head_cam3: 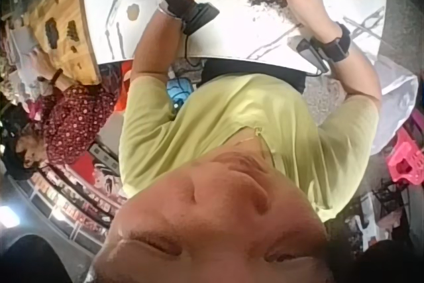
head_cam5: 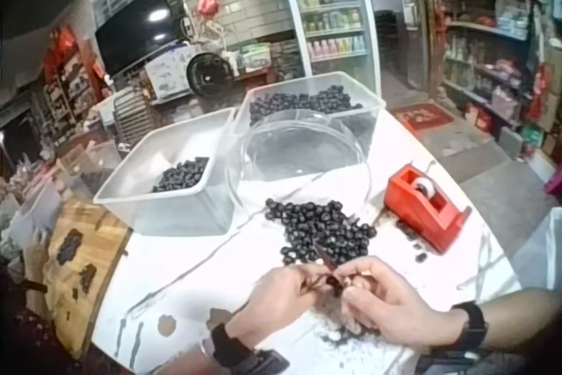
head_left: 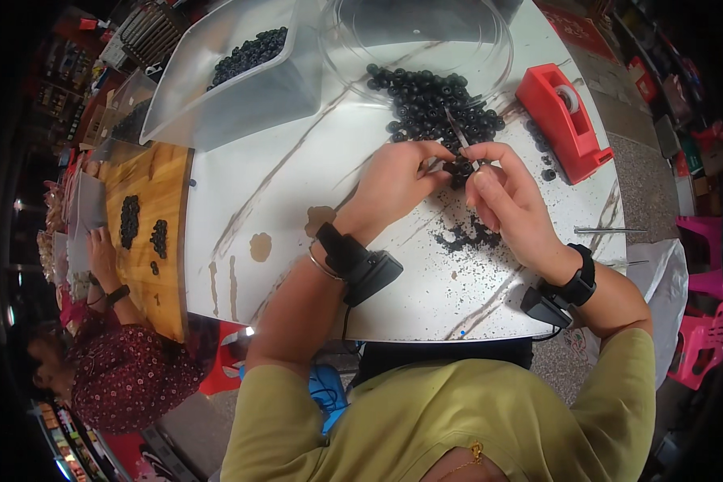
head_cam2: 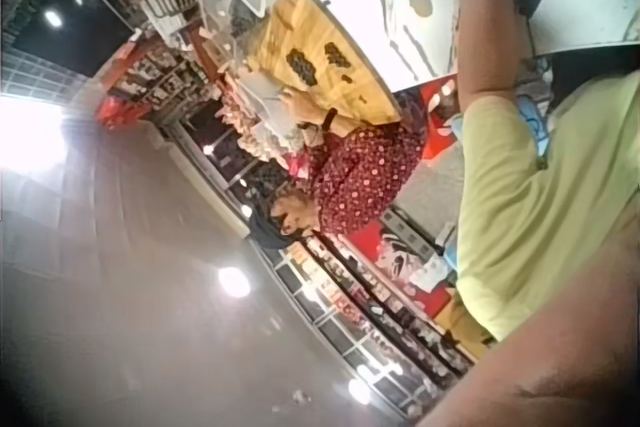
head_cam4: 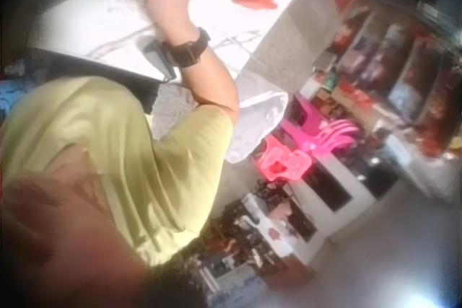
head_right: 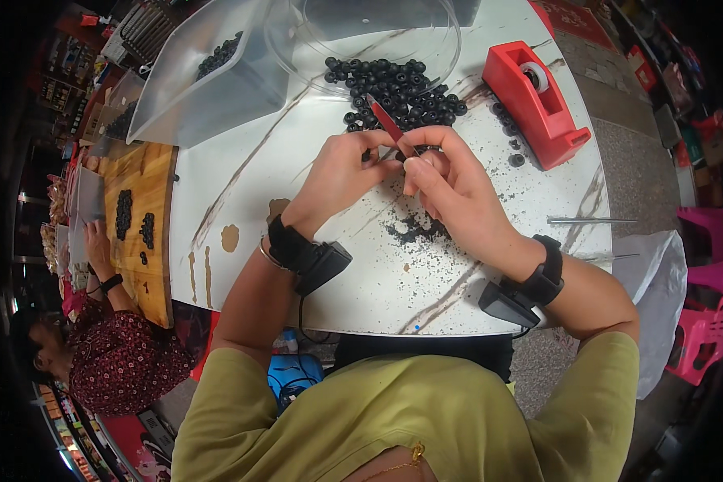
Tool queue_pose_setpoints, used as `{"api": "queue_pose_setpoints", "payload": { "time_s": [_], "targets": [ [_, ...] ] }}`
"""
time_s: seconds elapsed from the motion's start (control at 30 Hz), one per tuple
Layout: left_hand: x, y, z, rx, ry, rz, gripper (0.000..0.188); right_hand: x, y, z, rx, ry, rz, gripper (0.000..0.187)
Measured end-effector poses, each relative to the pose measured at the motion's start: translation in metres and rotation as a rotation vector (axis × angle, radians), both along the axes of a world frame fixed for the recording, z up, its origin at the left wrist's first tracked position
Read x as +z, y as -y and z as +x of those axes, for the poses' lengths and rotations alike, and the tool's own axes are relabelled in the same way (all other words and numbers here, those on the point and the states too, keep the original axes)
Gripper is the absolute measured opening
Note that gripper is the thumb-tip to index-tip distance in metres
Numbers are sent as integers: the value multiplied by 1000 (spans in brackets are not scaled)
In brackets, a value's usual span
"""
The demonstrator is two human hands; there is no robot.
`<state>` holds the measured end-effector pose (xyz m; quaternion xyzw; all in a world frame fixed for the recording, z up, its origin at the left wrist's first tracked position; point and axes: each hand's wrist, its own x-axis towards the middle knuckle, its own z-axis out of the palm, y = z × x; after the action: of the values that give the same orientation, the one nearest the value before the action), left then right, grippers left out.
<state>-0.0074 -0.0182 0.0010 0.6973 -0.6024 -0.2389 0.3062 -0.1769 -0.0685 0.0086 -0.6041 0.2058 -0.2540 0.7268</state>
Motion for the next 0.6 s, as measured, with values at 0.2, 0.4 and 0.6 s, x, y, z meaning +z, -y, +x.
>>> {"api": "queue_pose_setpoints", "payload": {
  "time_s": [0.2, 0.4, 0.6],
  "targets": [
    [-14, 1, 6, -36, -451, -189, 17, 2, 0, 1, -21, -12, 4, 27],
    [-5, -9, 7, -33, -1509, 34, 16, 1, 0, -1, 1, -13, -22, 29],
    [-6, -13, 2, -91, -1588, 2, 16, 2, -2, -2, 35, -36, -51, 31]
  ]
}}
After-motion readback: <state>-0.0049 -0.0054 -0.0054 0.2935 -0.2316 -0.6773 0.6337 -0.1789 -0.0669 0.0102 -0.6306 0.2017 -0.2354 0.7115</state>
